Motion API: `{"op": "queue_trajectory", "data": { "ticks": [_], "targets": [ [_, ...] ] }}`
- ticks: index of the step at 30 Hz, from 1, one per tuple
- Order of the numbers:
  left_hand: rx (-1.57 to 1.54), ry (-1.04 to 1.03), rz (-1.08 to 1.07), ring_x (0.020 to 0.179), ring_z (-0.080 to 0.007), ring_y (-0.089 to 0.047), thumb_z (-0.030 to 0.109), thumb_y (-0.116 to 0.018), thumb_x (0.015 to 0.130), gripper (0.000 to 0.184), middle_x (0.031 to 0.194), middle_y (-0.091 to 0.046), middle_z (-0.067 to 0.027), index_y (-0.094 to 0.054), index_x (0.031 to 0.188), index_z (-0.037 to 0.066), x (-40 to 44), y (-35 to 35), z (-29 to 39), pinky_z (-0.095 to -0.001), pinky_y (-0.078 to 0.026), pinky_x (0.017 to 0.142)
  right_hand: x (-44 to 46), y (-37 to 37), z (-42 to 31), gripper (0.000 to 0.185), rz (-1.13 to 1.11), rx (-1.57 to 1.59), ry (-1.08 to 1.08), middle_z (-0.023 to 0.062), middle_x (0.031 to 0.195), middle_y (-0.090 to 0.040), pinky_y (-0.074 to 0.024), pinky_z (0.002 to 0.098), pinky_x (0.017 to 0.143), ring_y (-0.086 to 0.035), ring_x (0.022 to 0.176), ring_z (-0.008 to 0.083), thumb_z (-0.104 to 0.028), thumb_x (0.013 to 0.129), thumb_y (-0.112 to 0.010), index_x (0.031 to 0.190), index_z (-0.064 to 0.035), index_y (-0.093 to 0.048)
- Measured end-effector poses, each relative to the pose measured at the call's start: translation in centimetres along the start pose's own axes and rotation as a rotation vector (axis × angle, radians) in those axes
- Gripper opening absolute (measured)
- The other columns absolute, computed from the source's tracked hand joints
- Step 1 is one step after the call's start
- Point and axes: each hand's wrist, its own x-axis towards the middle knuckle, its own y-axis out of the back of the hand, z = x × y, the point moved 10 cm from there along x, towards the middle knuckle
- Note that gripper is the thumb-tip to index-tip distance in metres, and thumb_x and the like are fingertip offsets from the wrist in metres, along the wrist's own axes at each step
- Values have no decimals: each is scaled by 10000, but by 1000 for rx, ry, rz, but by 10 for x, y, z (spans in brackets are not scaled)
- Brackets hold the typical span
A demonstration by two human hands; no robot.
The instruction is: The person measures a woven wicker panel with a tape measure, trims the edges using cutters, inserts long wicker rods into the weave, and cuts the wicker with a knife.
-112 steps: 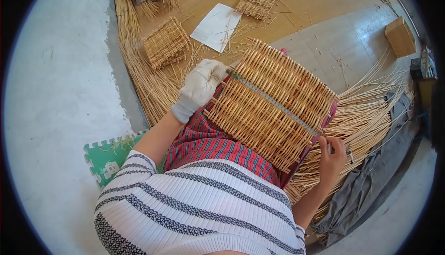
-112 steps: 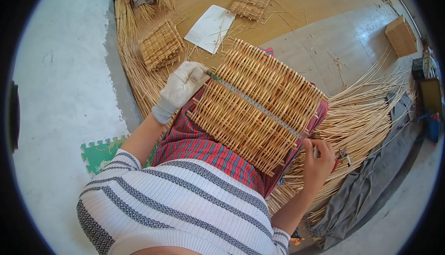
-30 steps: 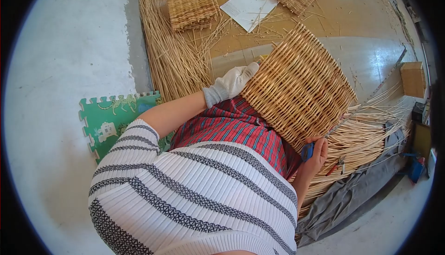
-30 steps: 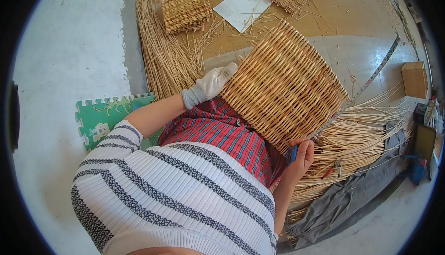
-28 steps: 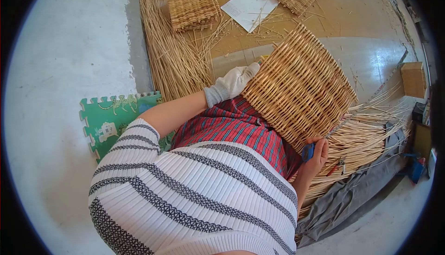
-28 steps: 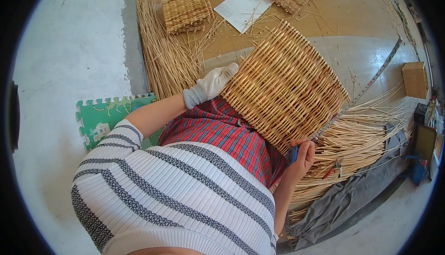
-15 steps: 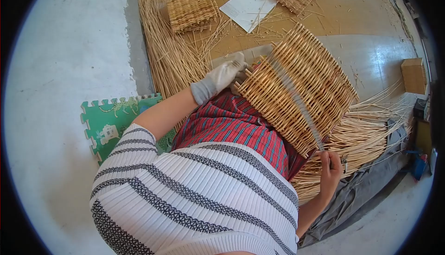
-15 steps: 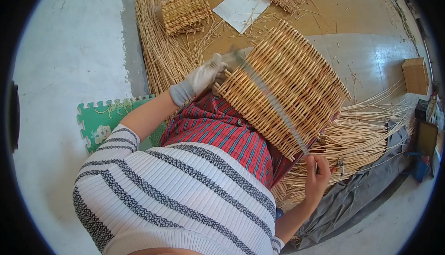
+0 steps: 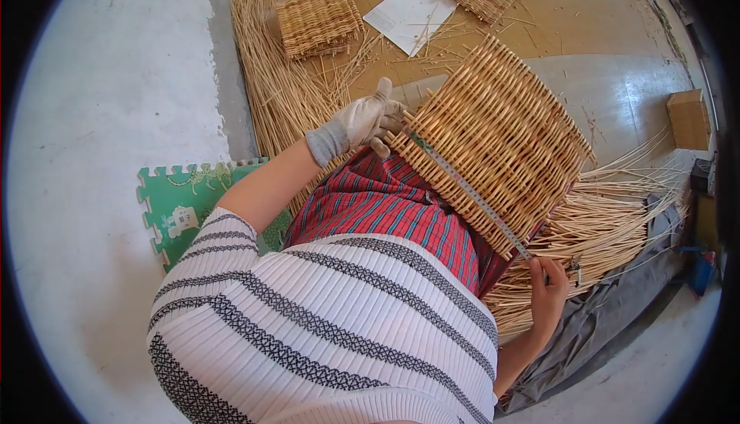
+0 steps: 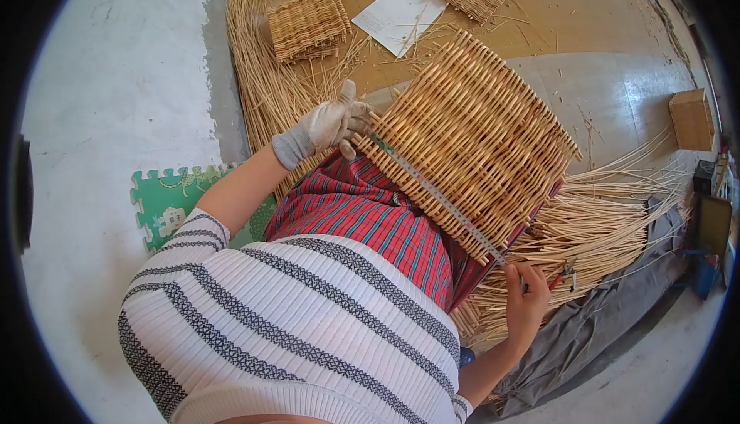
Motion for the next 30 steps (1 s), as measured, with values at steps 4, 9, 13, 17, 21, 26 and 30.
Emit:
{"op": "queue_trajectory", "data": {
  "ticks": [4, 9, 13, 17, 21, 26, 30],
  "targets": [
    [37, -27, -27, 963, -207, -671, 923, -230, 855, 1183, 1151, -677, -184, -483, 1430, -80, -2, -5, 4, -322, -619, 581, 3, -8, -14, 224, 33, -72, 35, 132, 844, -644, -458, 366, 716, -607, 775, 272, -182, 937, -737, 963, 38, -704],
    [12, 25, 73, 769, -157, -653, 872, -293, 902, 1072, 1109, -686, -159, -533, 1396, -48, -4, 3, -4, -309, -602, 597, 3, -6, -8, 234, 52, -105, 17, 163, 864, -673, -486, 403, 739, -646, 825, 350, -224, 913, -740, 936, 9, -729],
    [263, 29, 43, 784, -136, -659, 566, -595, 988, 665, 1170, -677, -99, -577, 1359, 13, -5, 2, 7, -292, -579, 587, 4, -13, 5, 267, 71, -171, -23, 155, 876, -681, -504, 424, 745, -663, 860, 350, -309, 908, -741, 948, -46, -768],
    [211, -44, -20, 819, -121, -675, 257, -727, 971, 404, 1066, -698, -55, -620, 1293, 37, -4, -13, 11, -266, -583, 608, 1, -19, 14, 276, 47, -125, -39, 154, 880, -678, -504, 420, 754, -666, 850, 341, -305, 910, -748, 972, -36, -757],
    [72, -38, 26, 760, -116, -691, 96, -744, 940, 324, 1039, -719, -34, -647, 1247, 53, 3, 8, 2, -256, -613, 576, -2, -22, 16, 255, 72, -121, -51, 102, 831, -646, -519, 441, 744, -665, 851, 314, -341, 923, -718, 953, -91, -764],
    [59, -42, 0, 782, -118, -703, 95, -770, 919, 340, 1043, -727, -30, -650, 1235, 55, 6, 12, 1, -266, -621, 565, -3, -22, 16, 246, 105, -100, -47, 100, 823, -643, -523, 438, 732, -663, 841, 315, -329, 916, -729, 945, -87, -760],
    [80, -39, 10, 783, -117, -700, 104, -769, 923, 343, 1063, -723, -31, -648, 1240, 53, 5, 8, 4, -262, -619, 568, -5, -21, 14, 234, 145, -82, -7, 100, 824, -644, -520, 445, 728, -659, 828, 320, -316, 909, -737, 939, -85, -759]
  ]
}}
